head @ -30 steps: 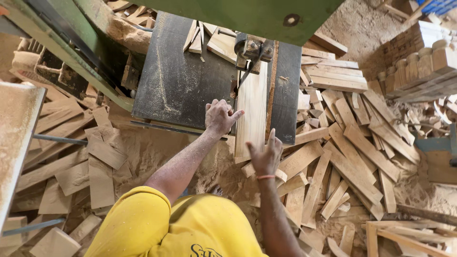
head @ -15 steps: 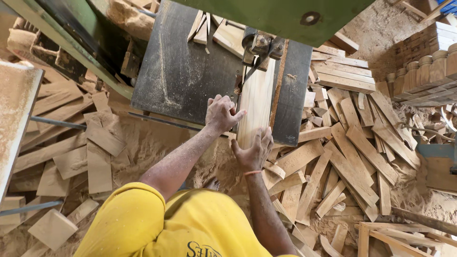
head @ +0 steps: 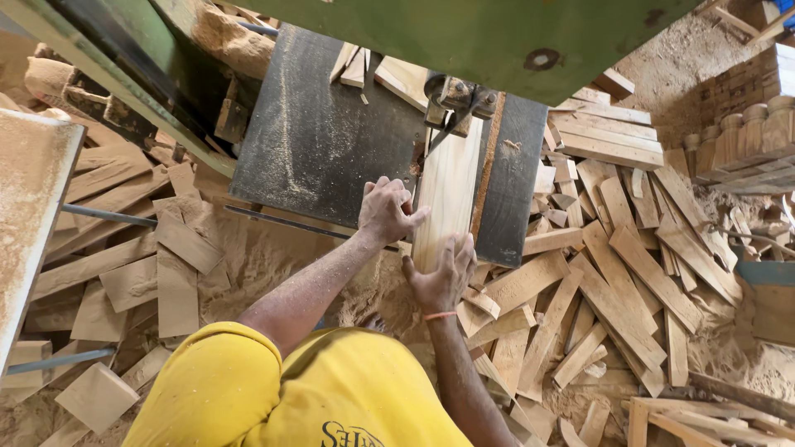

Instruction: The person cuts wooden planks and shaped wood pieces on a bandsaw, guiding each piece against the blade with both hands. They set cut pieces aside, pick up new boards from the surrounding scrap pile, and continue cutting pieces one after another.

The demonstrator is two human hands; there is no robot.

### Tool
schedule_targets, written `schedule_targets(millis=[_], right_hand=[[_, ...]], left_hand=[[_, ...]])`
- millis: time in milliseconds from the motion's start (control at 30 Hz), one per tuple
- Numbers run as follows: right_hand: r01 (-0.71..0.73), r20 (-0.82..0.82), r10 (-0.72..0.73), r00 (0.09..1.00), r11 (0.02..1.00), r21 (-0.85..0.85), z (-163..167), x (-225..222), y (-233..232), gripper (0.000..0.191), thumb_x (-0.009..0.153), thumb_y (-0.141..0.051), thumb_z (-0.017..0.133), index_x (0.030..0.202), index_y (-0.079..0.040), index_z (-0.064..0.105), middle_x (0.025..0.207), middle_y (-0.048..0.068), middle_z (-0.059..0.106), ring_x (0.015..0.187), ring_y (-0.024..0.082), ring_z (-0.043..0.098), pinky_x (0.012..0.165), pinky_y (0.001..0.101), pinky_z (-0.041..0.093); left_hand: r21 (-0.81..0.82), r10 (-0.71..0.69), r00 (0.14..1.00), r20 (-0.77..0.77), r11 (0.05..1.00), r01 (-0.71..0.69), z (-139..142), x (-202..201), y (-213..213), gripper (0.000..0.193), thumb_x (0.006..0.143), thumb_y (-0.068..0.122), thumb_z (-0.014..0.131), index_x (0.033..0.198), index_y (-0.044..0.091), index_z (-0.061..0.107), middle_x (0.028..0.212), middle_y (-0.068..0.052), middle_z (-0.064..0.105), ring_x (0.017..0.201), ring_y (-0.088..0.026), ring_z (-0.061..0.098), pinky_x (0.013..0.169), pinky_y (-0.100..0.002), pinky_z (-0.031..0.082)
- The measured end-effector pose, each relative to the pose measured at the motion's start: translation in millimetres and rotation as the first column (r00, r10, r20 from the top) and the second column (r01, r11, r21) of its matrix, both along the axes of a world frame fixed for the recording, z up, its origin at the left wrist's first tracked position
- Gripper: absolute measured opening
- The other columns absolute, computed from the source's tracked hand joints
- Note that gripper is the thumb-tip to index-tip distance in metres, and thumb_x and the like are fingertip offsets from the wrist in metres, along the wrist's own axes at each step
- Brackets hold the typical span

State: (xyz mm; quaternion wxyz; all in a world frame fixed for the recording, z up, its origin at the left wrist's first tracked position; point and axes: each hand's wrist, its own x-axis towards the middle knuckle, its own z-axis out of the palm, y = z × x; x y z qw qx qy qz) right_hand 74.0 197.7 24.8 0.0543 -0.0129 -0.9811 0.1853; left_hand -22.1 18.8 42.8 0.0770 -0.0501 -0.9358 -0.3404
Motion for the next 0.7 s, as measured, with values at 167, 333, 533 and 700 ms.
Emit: schedule_targets(millis=[167, 333, 533, 700], right_hand=[[-0.02, -0.032, 0.02, 0.999, 1.0, -0.013, 2, -17, -5, 0.122, 0.079, -0.091, 0.049, 0.153, 0.005, 0.039, 0.159, 0.037, 0.027, 0.151, 0.047, 0.026, 0.122, 0.0598, 0.024], [-0.025, -0.042, 0.024, 0.999, 1.0, -0.018, 6, -26, -11, 0.121, 0.08, -0.09, 0.05, 0.15, 0.008, 0.04, 0.157, 0.04, 0.028, 0.15, 0.049, 0.027, 0.122, 0.0597, 0.024], [-0.025, -0.051, 0.024, 0.998, 0.999, -0.021, 11, -34, -16, 0.124, 0.079, -0.09, 0.055, 0.151, 0.011, 0.039, 0.156, 0.043, 0.027, 0.149, 0.051, 0.027, 0.122, 0.0604, 0.025], [-0.001, -0.026, 0.0, 1.0, 1.0, -0.028, 8, -43, -19, 0.127, 0.075, -0.088, 0.062, 0.149, 0.013, 0.039, 0.157, 0.043, 0.024, 0.149, 0.053, 0.024, 0.12, 0.0619, 0.024]], left_hand=[[0.013, 0.012, 1.0, -0.025, 1.0, -0.012, 3, 3, 2, 0.044, 0.081, 0.047, 0.081, 0.054, 0.017, 0.063, 0.072, 0.0, 0.056, 0.079, -0.016, 0.051, 0.083, -0.037, 0.04], [0.024, 0.021, 1.0, 0.018, 0.999, -0.021, 3, 2, 2, 0.043, 0.081, 0.047, 0.081, 0.055, 0.017, 0.065, 0.072, 0.001, 0.057, 0.081, -0.016, 0.051, 0.083, -0.037, 0.04], [0.043, 0.029, 1.0, 0.013, 0.999, -0.029, -4, 1, 2, 0.042, 0.083, 0.046, 0.081, 0.056, 0.017, 0.066, 0.073, 0.001, 0.058, 0.081, -0.016, 0.051, 0.083, -0.037, 0.041], [0.02, 0.04, 0.999, -0.026, 0.999, -0.04, -11, -2, 4, 0.044, 0.086, 0.047, 0.08, 0.059, 0.015, 0.068, 0.073, -0.001, 0.059, 0.079, -0.016, 0.051, 0.081, -0.037, 0.041]])
